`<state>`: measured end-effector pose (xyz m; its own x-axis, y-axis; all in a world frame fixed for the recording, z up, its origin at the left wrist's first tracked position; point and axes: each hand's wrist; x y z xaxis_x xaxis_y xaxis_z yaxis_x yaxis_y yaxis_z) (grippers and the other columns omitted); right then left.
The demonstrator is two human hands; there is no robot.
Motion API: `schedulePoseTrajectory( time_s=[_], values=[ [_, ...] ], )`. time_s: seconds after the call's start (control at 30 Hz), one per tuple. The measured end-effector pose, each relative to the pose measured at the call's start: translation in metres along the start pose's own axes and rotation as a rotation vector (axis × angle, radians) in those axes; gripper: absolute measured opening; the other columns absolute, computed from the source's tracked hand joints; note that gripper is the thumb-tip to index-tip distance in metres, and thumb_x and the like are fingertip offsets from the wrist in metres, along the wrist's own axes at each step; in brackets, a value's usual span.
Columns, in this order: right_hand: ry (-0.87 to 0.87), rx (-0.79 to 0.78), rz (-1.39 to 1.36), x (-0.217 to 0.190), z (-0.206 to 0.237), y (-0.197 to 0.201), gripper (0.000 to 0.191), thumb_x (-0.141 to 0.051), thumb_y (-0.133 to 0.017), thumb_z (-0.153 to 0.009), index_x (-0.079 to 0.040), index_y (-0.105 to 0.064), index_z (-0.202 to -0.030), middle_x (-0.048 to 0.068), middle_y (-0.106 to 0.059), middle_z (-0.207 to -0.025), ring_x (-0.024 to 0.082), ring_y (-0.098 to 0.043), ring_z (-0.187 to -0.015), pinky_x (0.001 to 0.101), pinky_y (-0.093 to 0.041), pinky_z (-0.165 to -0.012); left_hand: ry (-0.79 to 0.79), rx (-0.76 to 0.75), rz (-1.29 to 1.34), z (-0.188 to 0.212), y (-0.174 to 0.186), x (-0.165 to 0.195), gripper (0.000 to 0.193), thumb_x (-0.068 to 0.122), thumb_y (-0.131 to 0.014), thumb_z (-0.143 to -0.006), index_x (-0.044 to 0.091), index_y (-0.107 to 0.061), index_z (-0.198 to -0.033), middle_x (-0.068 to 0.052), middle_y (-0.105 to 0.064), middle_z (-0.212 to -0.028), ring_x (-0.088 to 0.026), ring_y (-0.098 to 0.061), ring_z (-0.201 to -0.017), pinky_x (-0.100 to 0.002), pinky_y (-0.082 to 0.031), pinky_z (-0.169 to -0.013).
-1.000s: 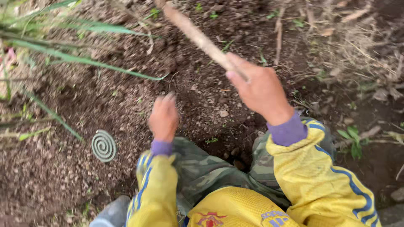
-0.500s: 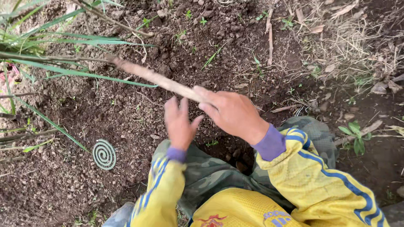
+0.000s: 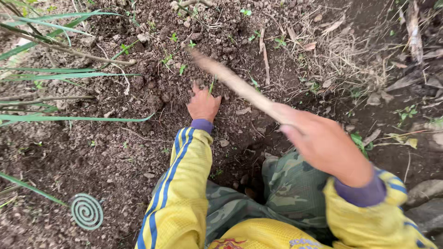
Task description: The person sits on the ground beside a tilled garden bed and removes weeds. They use a wooden stick to loosen soil and pry weeds, pull the weeds and debris by hand, and place the cleared weeds aside as they work along the bed.
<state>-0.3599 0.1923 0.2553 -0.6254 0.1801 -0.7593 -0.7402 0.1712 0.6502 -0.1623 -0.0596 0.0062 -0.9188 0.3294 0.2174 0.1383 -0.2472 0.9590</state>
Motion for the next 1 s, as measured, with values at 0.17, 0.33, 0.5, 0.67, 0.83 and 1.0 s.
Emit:
schedulePoseTrajectory(
  time_s=[0.17,0.33,0.5,0.67,0.83,1.0],
  values=[
    [-0.271,0.149,0.21,0.044,0.045,0.014,0.043,-0.02,-0.062,-0.099,-0.011,-0.064,-0.141,0.022,-0.07,-0.123,0.04,-0.068,-0.111,0.0434,-0.054,-0.091,0.044,-0.122,-0.01,0.008,0.021,0.012,0.065,0.066,-0.067,-0.087,0.01,-0.07,-0.119,-0.022,-0.037,-0.159,-0.043,-0.072,-0.1,-0.053,-0.059,-0.084],
    [-0.404,0.121,0.292,0.082,0.04,-0.01,0.042,-0.021,-0.065,-0.1,-0.015,-0.068,-0.141,0.024,-0.072,-0.108,0.042,-0.069,-0.102,0.0449,-0.056,-0.086,0.005,-0.098,0.004,0.011,0.031,0.017,0.066,0.069,-0.067,-0.086,0.013,-0.071,-0.12,-0.019,-0.044,-0.149,-0.042,-0.072,-0.095,-0.058,-0.055,-0.087],
    [-0.24,0.256,0.186,0.099,0.031,-0.028,0.038,-0.02,-0.065,-0.101,-0.01,-0.068,-0.137,0.024,-0.071,-0.119,0.039,-0.071,-0.106,0.0414,-0.056,-0.086,0.03,-0.114,0.023,0.007,0.028,0.019,0.067,0.07,-0.064,-0.088,0.011,-0.071,-0.12,-0.02,-0.038,-0.158,-0.043,-0.072,-0.094,-0.056,-0.057,-0.084],
    [-0.285,0.317,0.103,0.135,0.016,-0.065,0.04,-0.021,-0.066,-0.1,-0.01,-0.067,-0.138,0.025,-0.071,-0.112,0.035,-0.074,-0.101,0.0384,-0.056,-0.083,-0.018,-0.003,0.005,0.007,0.023,0.018,0.065,0.068,-0.068,-0.08,0.013,-0.073,-0.115,-0.023,-0.039,-0.152,-0.043,-0.072,-0.087,-0.057,-0.056,-0.077],
    [-0.249,0.388,0.058,0.174,-0.005,-0.104,0.039,-0.019,-0.066,-0.102,-0.006,-0.067,-0.139,0.024,-0.072,-0.104,0.036,-0.072,-0.09,0.0396,-0.055,-0.081,0.024,-0.113,-0.019,0.008,0.025,0.021,0.067,0.072,-0.064,-0.088,0.013,-0.075,-0.118,-0.022,-0.045,-0.153,-0.04,-0.073,-0.095,-0.052,-0.06,-0.084],
    [0.007,0.484,-0.006,0.179,-0.048,-0.122,0.04,-0.02,-0.063,-0.105,0.0,-0.065,-0.139,0.024,-0.071,-0.113,0.036,-0.071,-0.103,0.039,-0.055,-0.089,0.085,-0.186,-0.035,0.004,0.038,0.023,0.072,0.073,-0.06,-0.086,0.012,-0.07,-0.122,-0.023,-0.028,-0.161,-0.043,-0.074,-0.089,-0.052,-0.059,-0.081]
  ],
)
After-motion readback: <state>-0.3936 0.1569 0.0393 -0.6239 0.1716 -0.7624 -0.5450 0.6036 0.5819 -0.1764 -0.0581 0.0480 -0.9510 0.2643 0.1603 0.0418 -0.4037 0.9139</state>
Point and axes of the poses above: each hand's wrist, its own z-axis away from the middle knuckle, its own y-axis out of the back of the hand, x = y × z
